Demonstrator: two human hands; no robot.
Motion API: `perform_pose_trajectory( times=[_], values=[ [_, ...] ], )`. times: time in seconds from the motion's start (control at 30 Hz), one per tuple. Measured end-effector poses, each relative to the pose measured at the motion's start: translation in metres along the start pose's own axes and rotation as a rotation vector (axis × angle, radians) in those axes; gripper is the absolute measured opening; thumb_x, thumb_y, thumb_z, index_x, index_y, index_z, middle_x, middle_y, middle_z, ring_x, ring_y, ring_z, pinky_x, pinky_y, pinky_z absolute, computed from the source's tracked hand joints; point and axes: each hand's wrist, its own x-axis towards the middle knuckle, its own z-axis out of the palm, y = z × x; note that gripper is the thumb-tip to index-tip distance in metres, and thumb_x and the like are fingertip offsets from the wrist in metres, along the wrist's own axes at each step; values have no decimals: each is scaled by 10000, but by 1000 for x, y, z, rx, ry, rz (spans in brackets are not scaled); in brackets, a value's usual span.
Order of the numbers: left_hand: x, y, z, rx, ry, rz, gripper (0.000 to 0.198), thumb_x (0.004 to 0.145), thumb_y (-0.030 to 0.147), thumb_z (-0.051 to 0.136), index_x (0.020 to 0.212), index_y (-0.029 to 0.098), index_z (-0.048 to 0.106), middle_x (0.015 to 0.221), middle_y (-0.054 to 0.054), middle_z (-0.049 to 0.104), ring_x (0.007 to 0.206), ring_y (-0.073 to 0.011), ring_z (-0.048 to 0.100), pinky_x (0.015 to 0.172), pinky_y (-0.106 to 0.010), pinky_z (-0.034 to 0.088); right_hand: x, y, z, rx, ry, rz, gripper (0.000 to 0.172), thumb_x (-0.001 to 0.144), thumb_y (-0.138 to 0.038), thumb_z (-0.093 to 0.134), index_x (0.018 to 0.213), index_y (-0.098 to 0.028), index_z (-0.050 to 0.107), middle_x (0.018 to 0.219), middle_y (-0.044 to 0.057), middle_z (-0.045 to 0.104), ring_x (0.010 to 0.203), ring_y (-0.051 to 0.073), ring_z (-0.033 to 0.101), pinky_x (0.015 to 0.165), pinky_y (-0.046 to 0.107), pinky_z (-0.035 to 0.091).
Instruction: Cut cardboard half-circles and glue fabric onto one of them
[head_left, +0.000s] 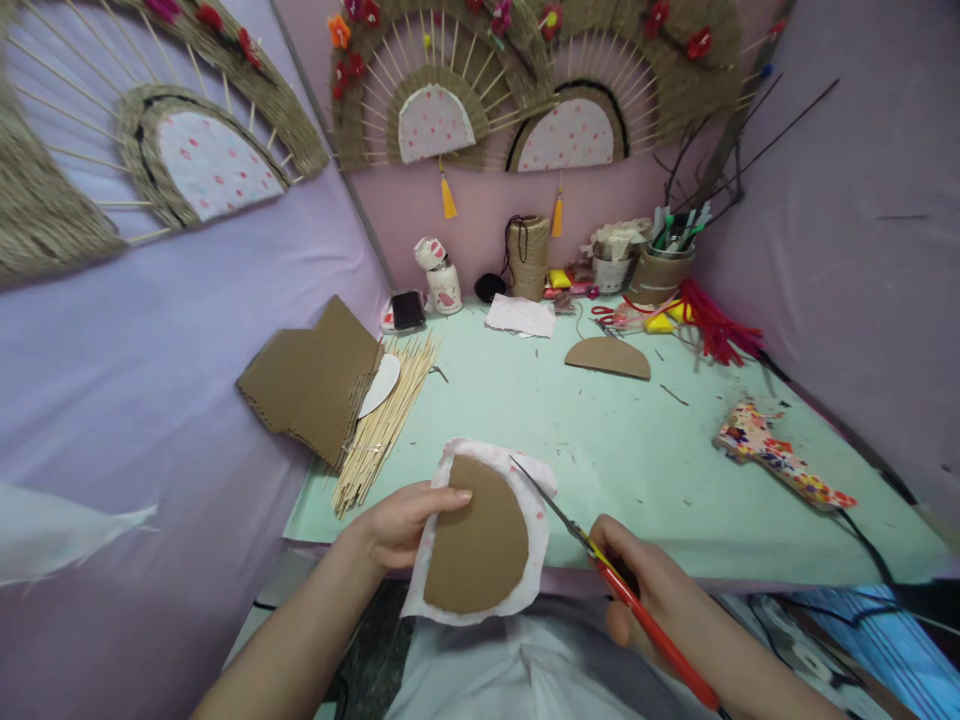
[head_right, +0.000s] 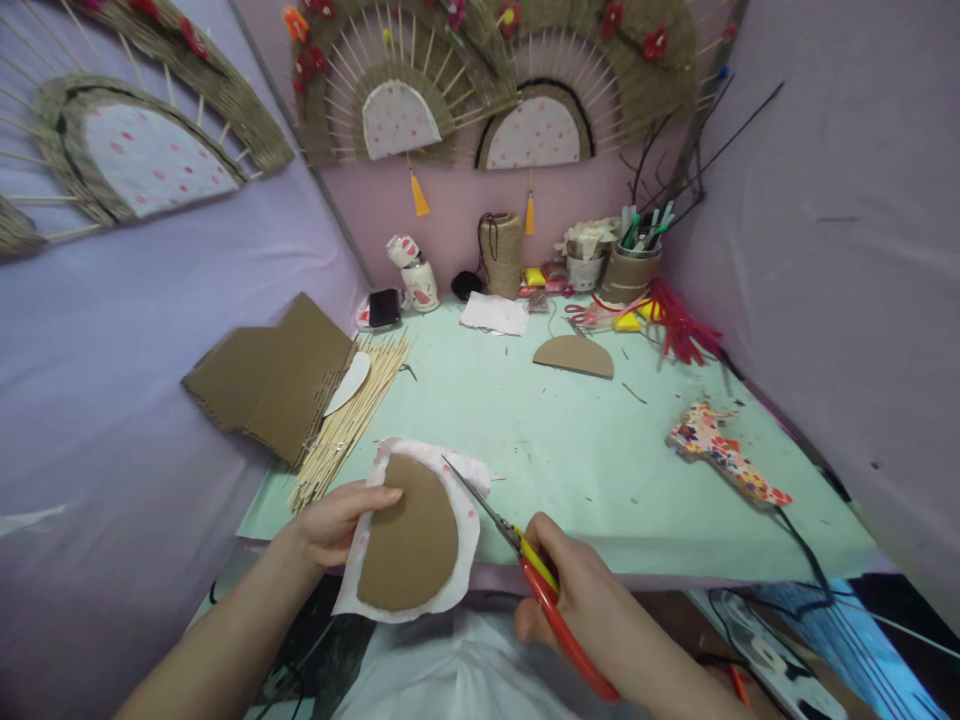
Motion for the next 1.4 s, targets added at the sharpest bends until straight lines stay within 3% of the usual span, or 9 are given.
perform_pose_trajectory(
  times=[0.17, 0.3, 0.6, 0.73, 0.83, 1.13, 1.4],
  values=[
    [0, 1, -1, 9, -29, 1, 312, 697, 298, 783, 923, 91, 728, 914, -132, 746, 832, -194, 688, 769, -268, 489, -1, -14, -4, -145, 16, -57, 275, 632, -222, 561, 697, -241, 295, 546, -110, 409, 466, 78, 392, 455, 204, 257],
    [-1, 1, -1, 7, -40, -2, 292, 707, 284, 775, 924, 95, 725, 908, -130, 746, 832, -196, 690, 771, -267, 489, -1, -20, -5, -139, -5, -10, 331, 648, -317, 605, 671, -240, 284, 503, -101, 414, 473, 97, 415, 465, 215, 270],
    [-2, 5, -1, 53, -16, -20, 305, 753, 276, 735, 984, 79, 702, 939, -137, 741, 845, -205, 690, 770, -267, 482, -3, -18, -12, -214, 25, -15, 306, 622, -203, 587, 674, -238, 288, 524, -89, 474, 504, 108, 459, 482, 208, 299],
    [-2, 6, 0, 74, -26, -47, 304, 756, 284, 732, 979, 80, 701, 937, -135, 739, 840, -205, 688, 775, -270, 478, -5, -18, -12, -217, 9, 66, 274, 596, -142, 518, 719, -250, 298, 477, -112, 425, 432, 96, 399, 433, 200, 273],
    [-1, 5, 1, 83, -31, -64, 301, 738, 283, 746, 961, 85, 705, 907, -126, 741, 826, -197, 686, 782, -274, 476, -6, -17, -11, -219, 18, 30, 279, 574, -107, 495, 721, -247, 303, 516, -119, 413, 438, 79, 376, 443, 192, 280],
    [0, 4, 3, 96, -67, -87, 266, 746, 284, 734, 933, 96, 706, 907, -124, 737, 837, -200, 681, 784, -276, 468, -3, -18, -11, -264, 38, -14, 314, 579, -113, 561, 713, -242, 307, 568, -108, 368, 499, 80, 345, 467, 196, 272],
    [0, 7, 3, 114, -51, -106, 292, 733, 319, 752, 917, 96, 716, 894, -113, 741, 821, -186, 679, 767, -260, 470, -2, -17, -16, -329, 48, -38, 312, 620, -169, 599, 676, -235, 299, 548, -99, 417, 534, 102, 421, 506, 212, 277]
  ],
)
